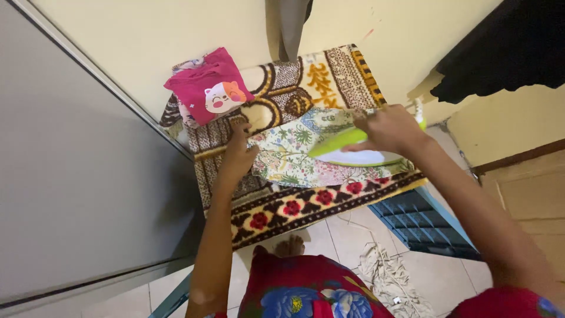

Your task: The person irons and folds a floral patterned shirt and a pink shirt on a padded surface, then places them inside a wardrobe.

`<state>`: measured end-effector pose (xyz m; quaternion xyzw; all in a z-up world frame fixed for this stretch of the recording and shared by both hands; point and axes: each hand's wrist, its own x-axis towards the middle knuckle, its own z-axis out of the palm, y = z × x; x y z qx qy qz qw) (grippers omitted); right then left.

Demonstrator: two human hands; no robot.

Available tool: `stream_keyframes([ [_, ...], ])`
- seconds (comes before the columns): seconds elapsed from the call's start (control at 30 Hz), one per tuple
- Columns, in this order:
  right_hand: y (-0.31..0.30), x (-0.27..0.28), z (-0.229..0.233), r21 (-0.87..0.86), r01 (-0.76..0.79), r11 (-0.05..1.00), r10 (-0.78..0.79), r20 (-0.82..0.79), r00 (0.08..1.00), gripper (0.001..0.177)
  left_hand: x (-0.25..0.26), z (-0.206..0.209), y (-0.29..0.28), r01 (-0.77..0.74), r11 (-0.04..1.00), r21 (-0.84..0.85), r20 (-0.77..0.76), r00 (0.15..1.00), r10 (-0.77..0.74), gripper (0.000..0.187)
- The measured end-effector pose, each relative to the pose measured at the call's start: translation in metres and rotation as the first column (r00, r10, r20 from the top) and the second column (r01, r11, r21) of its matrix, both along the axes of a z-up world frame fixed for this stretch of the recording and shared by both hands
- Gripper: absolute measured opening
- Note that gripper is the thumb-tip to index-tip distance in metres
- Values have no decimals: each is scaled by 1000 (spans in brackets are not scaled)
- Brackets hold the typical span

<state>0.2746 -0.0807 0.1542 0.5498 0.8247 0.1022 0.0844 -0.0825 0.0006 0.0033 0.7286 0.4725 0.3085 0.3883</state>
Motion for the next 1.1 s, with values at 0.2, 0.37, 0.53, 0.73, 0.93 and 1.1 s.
stream_keyframes([
  [0.2,-11,-17,1,-63,-57,996,59,30,998,84,-1,-1,4,37,999,-12,37,999,-36,58],
  [0.37,-10,-76,-11,-45,-125,991,117,-153,981,85,-1,-14,9,44,999,25,40,998,-45,60],
  [0.53,-30,-98,-12,-80,34,996,-46,-155,987,82,-1,-23,9,62,996,57,-26,998,-61,64],
  [0.73,-53,-43,7,-15,48,999,-50,-211,976,76,3,13,-6,49,999,1,10,999,-49,62],
  [0.93,-57,10,7,6,326,945,-326,-21,945,78,63,97,-45,-184,980,71,-111,975,191,46],
  [1.1,-50,-8,5,55,407,912,-405,-43,913,78,111,29,-64,238,895,378,-307,944,-121,65],
])
